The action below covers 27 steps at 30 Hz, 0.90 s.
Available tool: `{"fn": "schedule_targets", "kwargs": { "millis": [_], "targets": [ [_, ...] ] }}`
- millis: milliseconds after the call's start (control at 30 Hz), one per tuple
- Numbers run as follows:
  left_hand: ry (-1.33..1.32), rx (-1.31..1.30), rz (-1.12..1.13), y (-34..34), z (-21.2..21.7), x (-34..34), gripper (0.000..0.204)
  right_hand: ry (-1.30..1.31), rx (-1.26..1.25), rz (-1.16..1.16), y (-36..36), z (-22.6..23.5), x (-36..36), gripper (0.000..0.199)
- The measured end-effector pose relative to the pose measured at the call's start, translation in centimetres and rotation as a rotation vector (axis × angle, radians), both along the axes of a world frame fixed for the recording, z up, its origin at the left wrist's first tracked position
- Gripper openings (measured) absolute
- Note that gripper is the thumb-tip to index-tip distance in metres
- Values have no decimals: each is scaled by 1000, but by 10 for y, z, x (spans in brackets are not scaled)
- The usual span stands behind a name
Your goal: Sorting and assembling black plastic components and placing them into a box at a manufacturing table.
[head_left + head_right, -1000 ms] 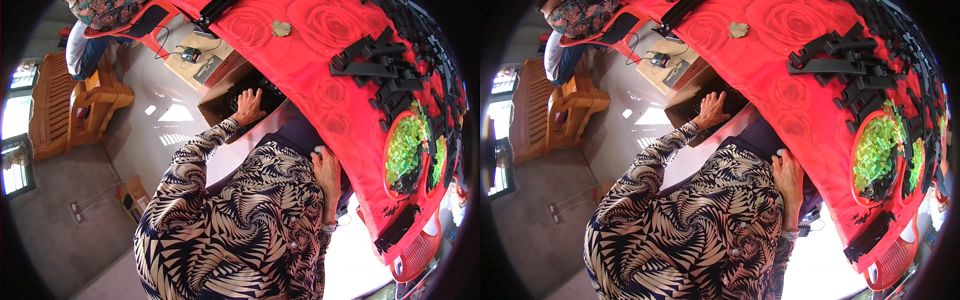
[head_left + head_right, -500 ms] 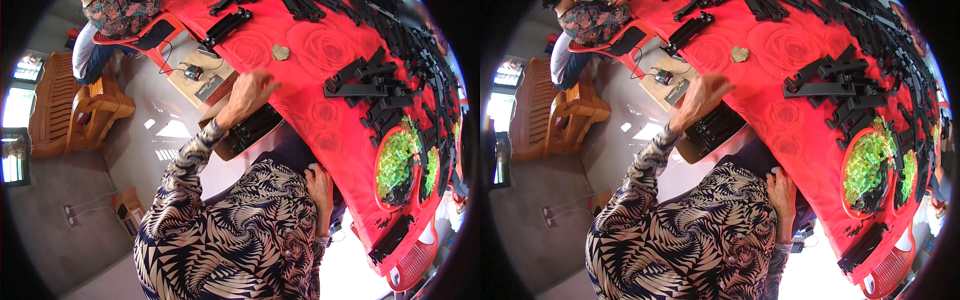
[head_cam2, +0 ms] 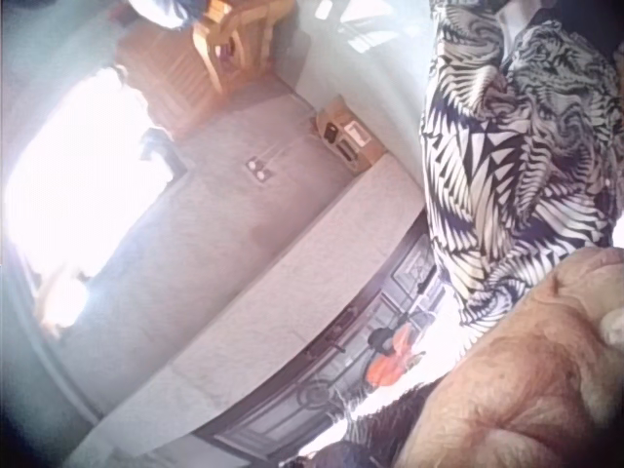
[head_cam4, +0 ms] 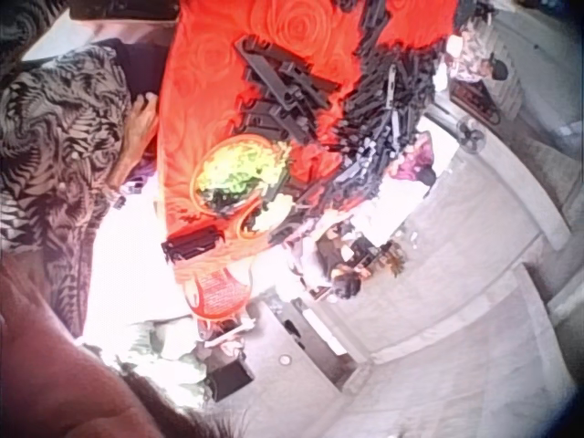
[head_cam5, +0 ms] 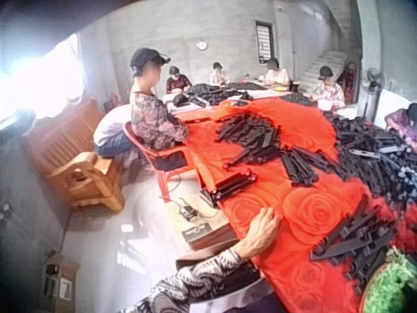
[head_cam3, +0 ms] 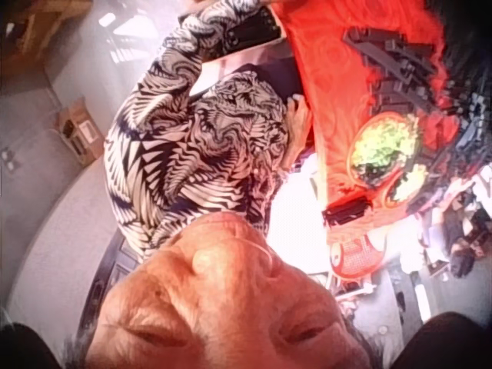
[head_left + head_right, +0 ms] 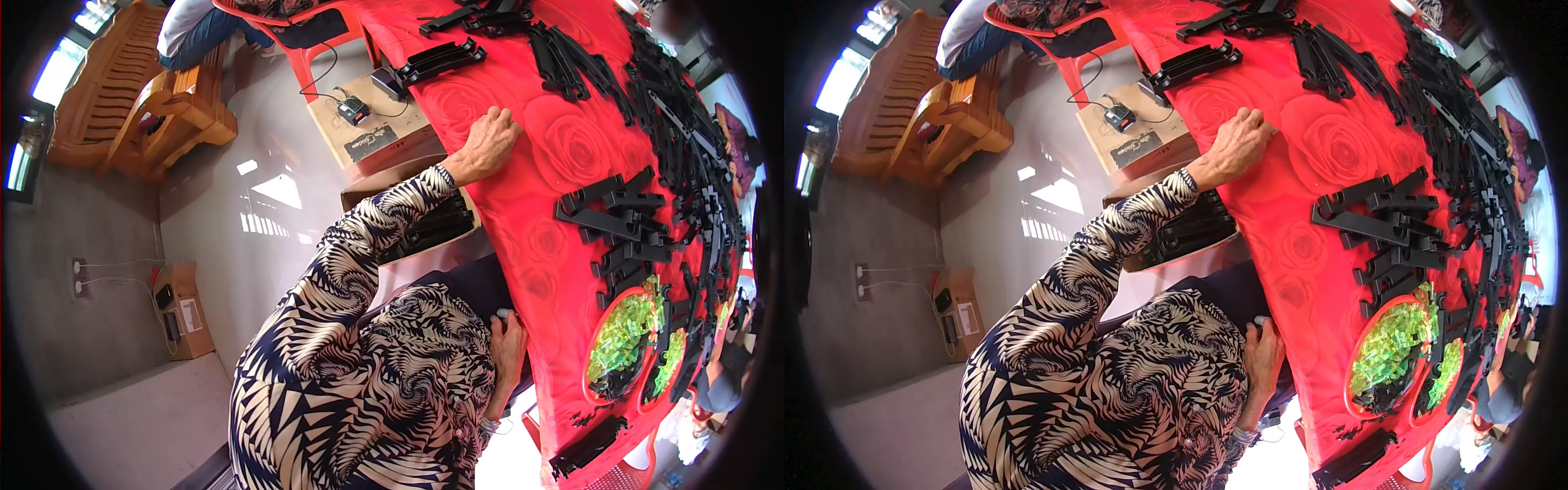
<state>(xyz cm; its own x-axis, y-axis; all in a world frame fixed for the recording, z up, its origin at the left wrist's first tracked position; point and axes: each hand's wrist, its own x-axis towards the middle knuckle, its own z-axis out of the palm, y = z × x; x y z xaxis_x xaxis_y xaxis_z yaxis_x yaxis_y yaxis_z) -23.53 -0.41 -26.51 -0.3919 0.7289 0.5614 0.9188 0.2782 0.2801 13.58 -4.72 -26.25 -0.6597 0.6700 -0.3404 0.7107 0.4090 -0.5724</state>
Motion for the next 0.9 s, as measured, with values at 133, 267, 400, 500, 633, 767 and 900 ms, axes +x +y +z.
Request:
{"fn": "schedule_targets", "kwargs": {
  "millis": [133, 267, 400, 500, 633, 767, 900],
  "targets": [
    [-64, 222, -94, -36, 12, -5, 22, 67, 57, -29, -2, -9, 7, 26],
    [-94, 253, 171, -109, -1, -12, 11, 23, 17, 7, 11, 0, 5, 27],
    [-141, 205, 259, -136, -51, -49, 10, 16, 8, 4, 15, -2, 1, 27],
    [-274, 102, 350, -142, -80, -66, 9, 68, 23, -9, 13, -7, 11, 26],
    [-379, 41, 413, -146, -111, -90, 12, 74, 49, -8, 9, -5, 12, 26],
    [-363, 87, 413, -152, -135, -102, 21, 51, 26, -27, 9, -3, 13, 27],
    [-512, 376, 475, -147, -105, -101, 34, 16, 5, -39, 14, 0, 14, 27]
  ]
}}
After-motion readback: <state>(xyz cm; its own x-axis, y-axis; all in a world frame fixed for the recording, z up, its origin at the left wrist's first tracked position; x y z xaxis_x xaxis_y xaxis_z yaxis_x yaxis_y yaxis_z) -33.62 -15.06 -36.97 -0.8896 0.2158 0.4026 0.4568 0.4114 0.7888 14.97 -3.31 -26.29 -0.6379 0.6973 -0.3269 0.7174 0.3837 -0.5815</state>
